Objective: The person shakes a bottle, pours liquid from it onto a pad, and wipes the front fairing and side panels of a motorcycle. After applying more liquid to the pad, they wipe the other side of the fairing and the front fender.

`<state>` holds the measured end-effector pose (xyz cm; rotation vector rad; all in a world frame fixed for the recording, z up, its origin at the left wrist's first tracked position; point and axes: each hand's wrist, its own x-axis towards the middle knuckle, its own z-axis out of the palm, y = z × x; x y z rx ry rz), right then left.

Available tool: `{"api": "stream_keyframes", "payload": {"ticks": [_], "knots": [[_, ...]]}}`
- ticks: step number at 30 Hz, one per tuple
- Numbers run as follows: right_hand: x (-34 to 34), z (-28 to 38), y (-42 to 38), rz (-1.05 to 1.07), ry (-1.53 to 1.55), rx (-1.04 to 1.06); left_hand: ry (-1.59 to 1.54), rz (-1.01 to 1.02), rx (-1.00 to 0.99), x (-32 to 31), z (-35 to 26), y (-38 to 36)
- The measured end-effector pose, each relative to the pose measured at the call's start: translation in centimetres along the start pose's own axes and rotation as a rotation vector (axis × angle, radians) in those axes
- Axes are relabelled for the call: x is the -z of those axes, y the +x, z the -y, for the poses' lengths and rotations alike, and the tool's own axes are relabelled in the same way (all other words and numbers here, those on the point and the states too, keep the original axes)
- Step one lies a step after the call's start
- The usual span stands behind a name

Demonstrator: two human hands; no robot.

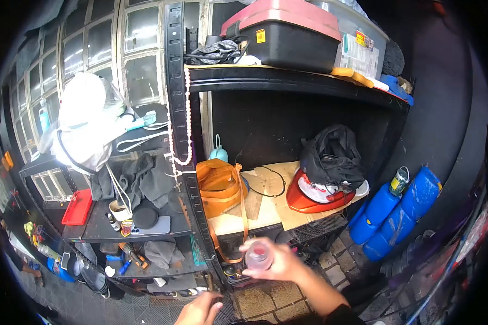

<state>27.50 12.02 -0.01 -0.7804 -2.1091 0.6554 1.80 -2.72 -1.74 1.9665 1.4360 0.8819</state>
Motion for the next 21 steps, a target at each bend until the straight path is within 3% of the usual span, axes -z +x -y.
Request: {"api": "stream_keyframes", "payload": {"ticks": [4, 12, 21], "knots": [[4.4, 4.5, 4.2, -0.207, -0.168, 0.372, -0.084, 0.024, -0.025, -0.7, 0.4, -0.7], [6.7, 11.7, 9.4, -0.303, -0.280, 0.768, -0.079, -0.020, -0.043, 0.2, 0.5, -1.3], [7.7, 14.5, 11.0, -0.355, -0.371, 0.915, -0.092, -0.050, -0.034, 0.1, 0.8, -2.1]]}}
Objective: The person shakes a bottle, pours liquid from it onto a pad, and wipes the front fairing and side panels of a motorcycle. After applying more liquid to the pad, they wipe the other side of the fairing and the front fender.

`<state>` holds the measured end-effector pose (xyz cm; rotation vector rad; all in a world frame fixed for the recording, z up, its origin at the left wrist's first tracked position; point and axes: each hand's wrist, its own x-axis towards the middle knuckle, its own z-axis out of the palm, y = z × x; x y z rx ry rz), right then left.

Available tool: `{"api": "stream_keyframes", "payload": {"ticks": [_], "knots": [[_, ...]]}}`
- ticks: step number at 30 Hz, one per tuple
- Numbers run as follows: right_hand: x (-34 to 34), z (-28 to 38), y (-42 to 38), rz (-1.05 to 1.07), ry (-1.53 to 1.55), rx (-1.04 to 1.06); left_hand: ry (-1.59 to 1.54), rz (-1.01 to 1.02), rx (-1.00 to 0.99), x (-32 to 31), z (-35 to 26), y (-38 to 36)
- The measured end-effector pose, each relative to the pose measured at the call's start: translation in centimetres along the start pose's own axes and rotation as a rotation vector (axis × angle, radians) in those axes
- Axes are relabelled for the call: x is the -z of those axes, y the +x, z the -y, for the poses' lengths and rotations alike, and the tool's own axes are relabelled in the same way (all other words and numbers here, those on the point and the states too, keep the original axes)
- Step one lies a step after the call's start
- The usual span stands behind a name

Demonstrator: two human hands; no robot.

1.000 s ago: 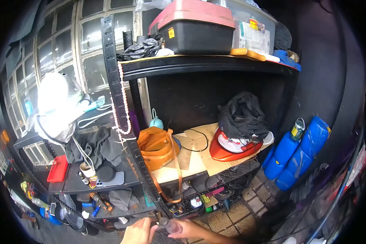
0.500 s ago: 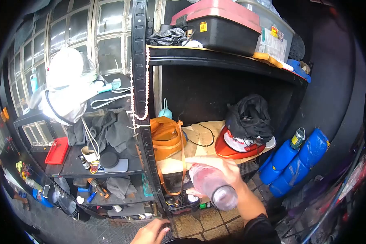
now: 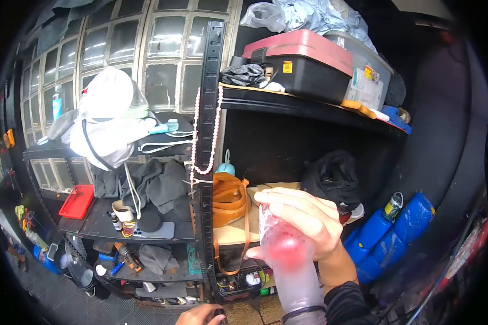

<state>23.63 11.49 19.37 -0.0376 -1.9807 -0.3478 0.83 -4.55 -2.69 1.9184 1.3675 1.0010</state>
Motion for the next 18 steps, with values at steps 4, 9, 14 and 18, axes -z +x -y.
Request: {"api": "stream_keyframes", "payload": {"ticks": [4, 9, 14, 18], "knots": [[1.1, 0.0, 1.1, -0.008, -0.075, 0.084, 0.017, 0.009, 0.017, -0.1, 0.6, 0.0], [2.2, 0.1, 2.5, -0.006, -0.170, 0.166, -0.017, 0.016, 0.024, -0.1, 0.6, 0.1], [3.1, 0.0, 3.3, -0.023, -0.261, 0.236, -0.004, -0.004, -0.056, -0.4, 1.0, 0.4], [3.7, 0.5, 4.2, -0.021, -0.302, 0.263, -0.078, 0.033, -0.014, -0.4, 0.8, 0.4]]}}
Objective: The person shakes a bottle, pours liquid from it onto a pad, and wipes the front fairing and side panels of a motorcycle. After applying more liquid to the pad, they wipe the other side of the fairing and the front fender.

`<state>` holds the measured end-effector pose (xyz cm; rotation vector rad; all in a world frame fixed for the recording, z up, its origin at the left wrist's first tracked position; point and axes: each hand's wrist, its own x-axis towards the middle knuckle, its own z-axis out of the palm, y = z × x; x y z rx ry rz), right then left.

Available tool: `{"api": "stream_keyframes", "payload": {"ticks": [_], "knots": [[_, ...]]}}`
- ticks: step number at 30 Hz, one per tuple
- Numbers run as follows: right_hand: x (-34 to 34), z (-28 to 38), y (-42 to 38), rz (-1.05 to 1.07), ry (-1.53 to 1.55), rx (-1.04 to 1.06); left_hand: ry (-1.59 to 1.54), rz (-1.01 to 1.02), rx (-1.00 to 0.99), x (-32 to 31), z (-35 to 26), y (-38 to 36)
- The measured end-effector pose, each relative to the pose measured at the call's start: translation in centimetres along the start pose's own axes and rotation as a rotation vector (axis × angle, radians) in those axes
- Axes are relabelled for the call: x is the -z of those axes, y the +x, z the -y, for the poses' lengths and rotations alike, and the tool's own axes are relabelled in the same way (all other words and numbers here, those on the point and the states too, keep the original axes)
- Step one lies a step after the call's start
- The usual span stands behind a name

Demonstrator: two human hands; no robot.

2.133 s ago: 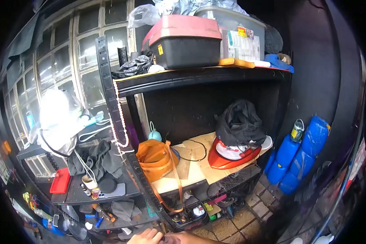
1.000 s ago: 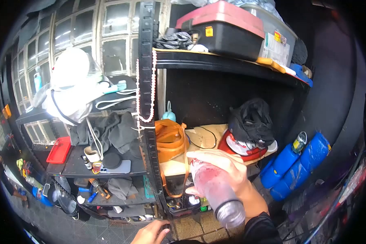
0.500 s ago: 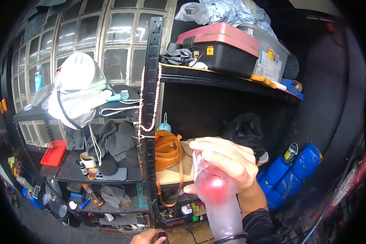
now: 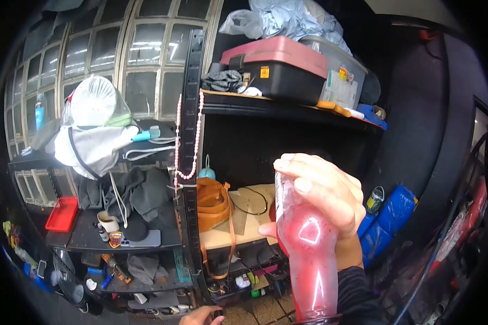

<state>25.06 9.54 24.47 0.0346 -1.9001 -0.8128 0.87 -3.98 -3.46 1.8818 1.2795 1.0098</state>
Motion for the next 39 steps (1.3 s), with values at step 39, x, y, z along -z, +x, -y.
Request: {"api": "stream_keyframes", "payload": {"ticks": [39], "knots": [[-7.2, 19.4, -23.7, 0.606, 0.814, -1.142, 0.226, -0.213, -0.298, 4.4, -4.4, 6.6]]}}
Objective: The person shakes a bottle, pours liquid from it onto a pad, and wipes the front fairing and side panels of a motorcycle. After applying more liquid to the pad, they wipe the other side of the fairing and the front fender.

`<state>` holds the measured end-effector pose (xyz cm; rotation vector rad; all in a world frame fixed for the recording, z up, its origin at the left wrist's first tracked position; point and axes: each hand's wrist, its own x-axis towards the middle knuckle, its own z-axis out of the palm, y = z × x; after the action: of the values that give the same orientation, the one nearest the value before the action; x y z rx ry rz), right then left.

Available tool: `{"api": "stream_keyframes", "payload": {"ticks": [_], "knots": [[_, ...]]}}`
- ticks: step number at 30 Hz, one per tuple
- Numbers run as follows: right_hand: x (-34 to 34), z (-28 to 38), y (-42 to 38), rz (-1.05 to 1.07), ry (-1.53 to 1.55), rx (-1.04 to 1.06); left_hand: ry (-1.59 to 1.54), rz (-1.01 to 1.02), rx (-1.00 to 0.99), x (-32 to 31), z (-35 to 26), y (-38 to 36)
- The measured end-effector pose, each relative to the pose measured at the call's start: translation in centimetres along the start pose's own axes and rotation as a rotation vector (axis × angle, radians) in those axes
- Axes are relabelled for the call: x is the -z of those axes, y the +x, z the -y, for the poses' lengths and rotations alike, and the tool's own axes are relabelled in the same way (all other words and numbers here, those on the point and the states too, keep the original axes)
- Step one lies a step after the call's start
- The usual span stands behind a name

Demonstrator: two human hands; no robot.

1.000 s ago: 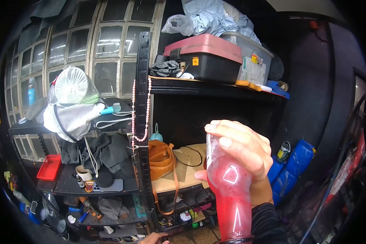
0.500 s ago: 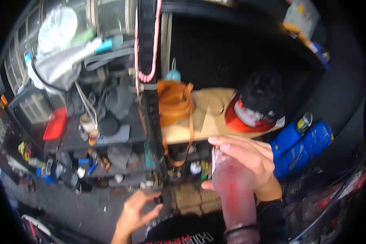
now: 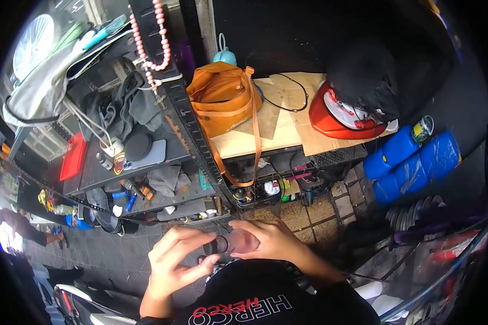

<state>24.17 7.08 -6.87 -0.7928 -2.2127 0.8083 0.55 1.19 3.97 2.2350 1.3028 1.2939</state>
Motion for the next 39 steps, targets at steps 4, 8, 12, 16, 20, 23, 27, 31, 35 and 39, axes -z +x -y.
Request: {"api": "stream_keyframes", "payload": {"ticks": [4, 8, 12, 16, 20, 23, 27, 31, 35, 39], "knots": [[0.1, -0.7, -0.7, 0.005, -0.017, -0.065, 0.075, 0.094, 0.038, -1.2, 0.8, 0.1], [-0.1, -1.7, -1.4, -0.015, -0.079, -0.058, 0.122, 0.171, 0.086, -2.0, 1.5, -0.1], [-1.1, -2.6, -1.5, -0.039, -0.176, -0.098, 0.201, 0.278, 0.306, -2.4, 2.3, -0.4], [-1.7, -2.9, -1.7, 0.022, -0.119, -0.157, 0.103, 0.303, 0.194, -2.1, 2.6, 0.0], [-2.0, -3.0, -1.6, 0.071, -0.085, -0.168, 0.062, 0.403, 0.111, -1.3, 2.7, -0.1], [-2.1, -3.1, -1.4, 0.057, -0.082, -0.165, 0.000, 0.412, 0.057, -1.6, 3.3, -0.6], [-2.0, -2.3, -1.0, 0.055, -0.072, -0.146, -0.050, 0.267, 0.131, -2.3, 2.6, -0.8], [-1.9, -2.0, -0.9, 0.064, -0.045, -0.188, -0.007, 0.217, 0.269, -1.8, 2.9, -1.4], [-2.0, -2.0, -1.2, 0.034, -0.043, -0.147, -0.032, 0.314, 0.117, -1.6, 3.1, -1.8], [-2.5, -1.9, -1.8, 0.054, -0.075, -0.160, -0.148, 0.248, 0.187, -2.2, 2.8, -1.9]]}}
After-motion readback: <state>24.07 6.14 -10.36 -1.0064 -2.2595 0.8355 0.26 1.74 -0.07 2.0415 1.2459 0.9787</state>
